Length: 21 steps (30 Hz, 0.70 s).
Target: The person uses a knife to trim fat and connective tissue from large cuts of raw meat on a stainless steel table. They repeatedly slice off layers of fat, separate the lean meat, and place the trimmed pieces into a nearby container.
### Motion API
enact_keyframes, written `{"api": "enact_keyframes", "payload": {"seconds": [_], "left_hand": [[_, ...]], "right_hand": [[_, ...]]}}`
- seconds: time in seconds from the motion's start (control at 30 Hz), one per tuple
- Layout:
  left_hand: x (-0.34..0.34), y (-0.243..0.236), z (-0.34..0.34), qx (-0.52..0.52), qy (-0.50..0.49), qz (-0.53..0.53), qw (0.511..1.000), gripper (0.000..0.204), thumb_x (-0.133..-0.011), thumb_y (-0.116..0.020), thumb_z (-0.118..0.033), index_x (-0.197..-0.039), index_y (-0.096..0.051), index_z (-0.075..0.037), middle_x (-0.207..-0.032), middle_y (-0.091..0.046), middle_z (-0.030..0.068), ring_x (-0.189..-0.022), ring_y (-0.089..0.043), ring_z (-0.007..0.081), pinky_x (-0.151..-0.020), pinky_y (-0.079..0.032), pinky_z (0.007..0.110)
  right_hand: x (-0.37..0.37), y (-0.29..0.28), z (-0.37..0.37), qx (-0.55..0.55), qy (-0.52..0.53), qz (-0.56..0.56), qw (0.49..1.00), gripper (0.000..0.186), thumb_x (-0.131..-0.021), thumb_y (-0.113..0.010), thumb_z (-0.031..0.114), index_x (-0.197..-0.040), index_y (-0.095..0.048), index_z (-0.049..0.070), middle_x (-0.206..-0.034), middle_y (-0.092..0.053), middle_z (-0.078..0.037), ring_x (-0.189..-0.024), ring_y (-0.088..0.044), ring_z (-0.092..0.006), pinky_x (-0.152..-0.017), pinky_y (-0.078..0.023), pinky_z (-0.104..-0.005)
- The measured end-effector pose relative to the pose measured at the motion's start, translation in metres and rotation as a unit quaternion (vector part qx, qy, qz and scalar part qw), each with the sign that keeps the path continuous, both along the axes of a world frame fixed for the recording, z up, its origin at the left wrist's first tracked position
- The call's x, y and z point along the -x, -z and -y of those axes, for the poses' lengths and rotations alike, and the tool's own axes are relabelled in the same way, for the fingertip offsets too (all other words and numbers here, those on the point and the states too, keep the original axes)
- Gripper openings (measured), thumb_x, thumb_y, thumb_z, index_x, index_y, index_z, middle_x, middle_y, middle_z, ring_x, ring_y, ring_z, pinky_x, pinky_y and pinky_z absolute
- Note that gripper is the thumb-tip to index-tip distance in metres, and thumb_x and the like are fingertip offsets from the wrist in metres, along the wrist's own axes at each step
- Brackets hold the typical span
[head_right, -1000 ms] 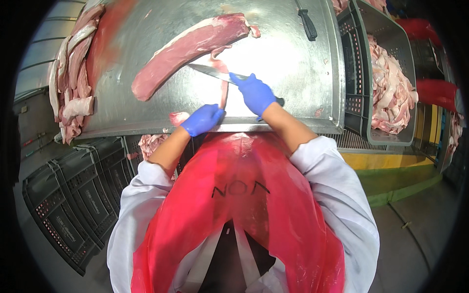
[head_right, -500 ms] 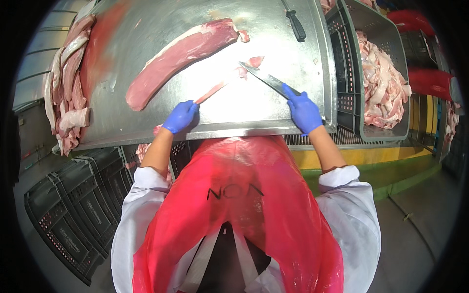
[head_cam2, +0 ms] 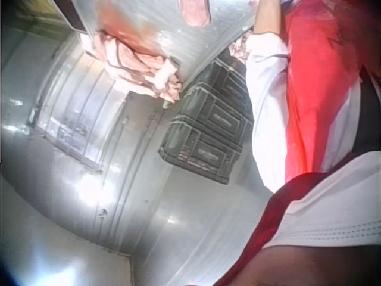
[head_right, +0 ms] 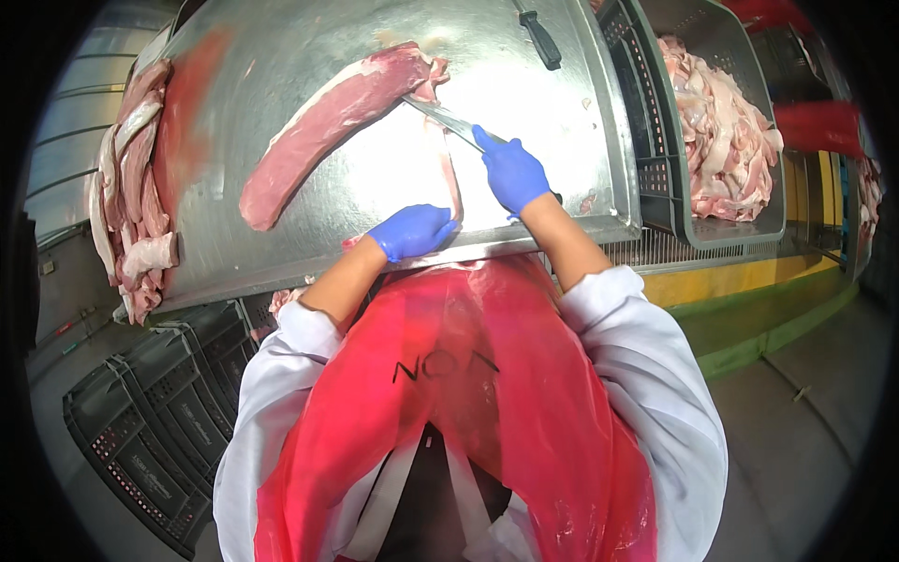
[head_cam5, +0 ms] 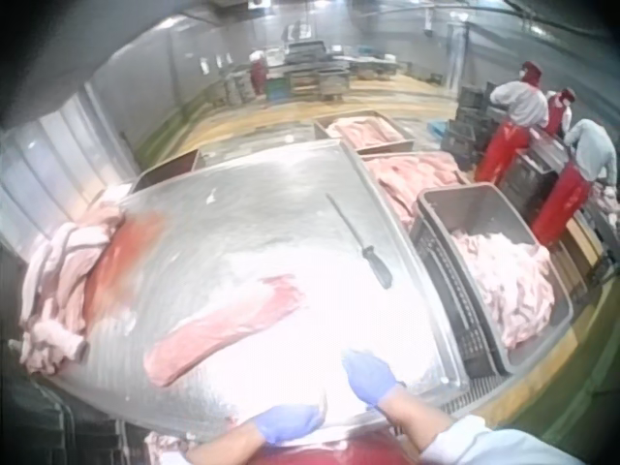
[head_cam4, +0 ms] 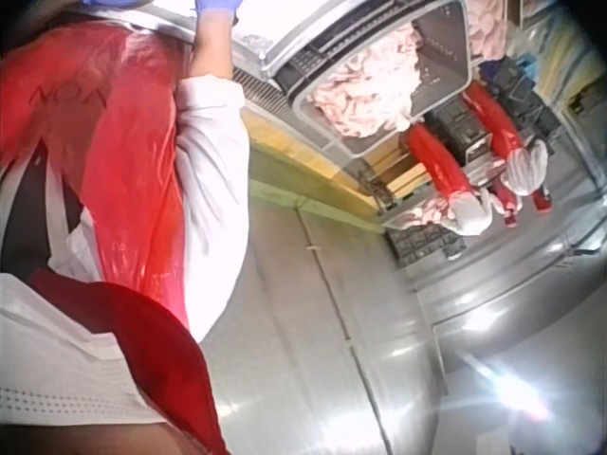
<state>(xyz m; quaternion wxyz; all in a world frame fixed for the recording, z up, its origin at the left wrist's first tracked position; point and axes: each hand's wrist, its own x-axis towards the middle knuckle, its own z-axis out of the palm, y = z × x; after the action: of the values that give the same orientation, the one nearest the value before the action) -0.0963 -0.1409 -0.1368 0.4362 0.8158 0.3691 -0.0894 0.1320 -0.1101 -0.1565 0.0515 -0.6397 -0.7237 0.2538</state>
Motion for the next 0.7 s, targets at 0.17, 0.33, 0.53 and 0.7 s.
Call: {"api": "enact_keyframes", "payload": {"seconds": [0.17, 0.33, 0.53, 0.7], "left_hand": [[0.018, 0.010, 0.024, 0.028, -0.011, -0.003, 1.000, 0.051, -0.103, -0.040, -0.044, -0.095, -0.064, 0.000, -0.093, -0.068, 0.0263, -0.088, -0.064, 0.0454, -0.082, -0.048, 0.053], [0.150, 0.016, -0.002, 0.071, -0.301, -0.057, 0.949, 0.036, -0.100, -0.052, -0.032, -0.090, -0.065, 0.000, -0.073, -0.062, 0.0066, -0.068, -0.056, 0.0166, -0.068, -0.049, 0.037], [0.229, 0.038, 0.005, -0.146, -0.261, -0.192, 0.935, 0.039, -0.096, -0.057, -0.038, -0.096, -0.067, 0.000, -0.095, -0.069, 0.0258, -0.090, -0.065, 0.0430, -0.079, -0.050, 0.050], [0.126, 0.018, -0.030, -0.345, -0.269, -0.017, 0.899, 0.040, -0.073, -0.072, -0.031, -0.097, -0.060, 0.000, -0.098, -0.061, 0.0234, -0.095, -0.058, 0.0435, -0.084, -0.047, 0.053]], "right_hand": [[-0.005, 0.007, -0.039, -0.015, 0.004, -0.016, 1.000, 0.052, -0.100, -0.052, 0.023, -0.151, -0.043, 0.028, -0.105, -0.063, -0.029, -0.095, -0.064, -0.0444, -0.088, -0.052, -0.0501], [-0.077, 0.023, -0.043, -0.070, -0.012, 0.010, 0.997, 0.055, -0.099, -0.051, 0.021, -0.152, -0.040, 0.030, -0.109, -0.063, -0.031, -0.098, -0.064, -0.0447, -0.088, -0.052, -0.0513], [-0.110, 0.000, -0.062, 0.032, -0.014, 0.021, 0.999, 0.055, -0.101, -0.051, 0.023, -0.154, -0.039, 0.034, -0.111, -0.066, -0.029, -0.099, -0.065, -0.0461, -0.090, -0.052, -0.0507], [-0.127, 0.016, -0.030, 0.011, 0.040, -0.163, 0.986, 0.051, -0.103, -0.053, 0.024, -0.153, -0.043, 0.029, -0.117, -0.070, -0.020, -0.097, -0.068, -0.0297, -0.089, -0.051, -0.0416]]}}
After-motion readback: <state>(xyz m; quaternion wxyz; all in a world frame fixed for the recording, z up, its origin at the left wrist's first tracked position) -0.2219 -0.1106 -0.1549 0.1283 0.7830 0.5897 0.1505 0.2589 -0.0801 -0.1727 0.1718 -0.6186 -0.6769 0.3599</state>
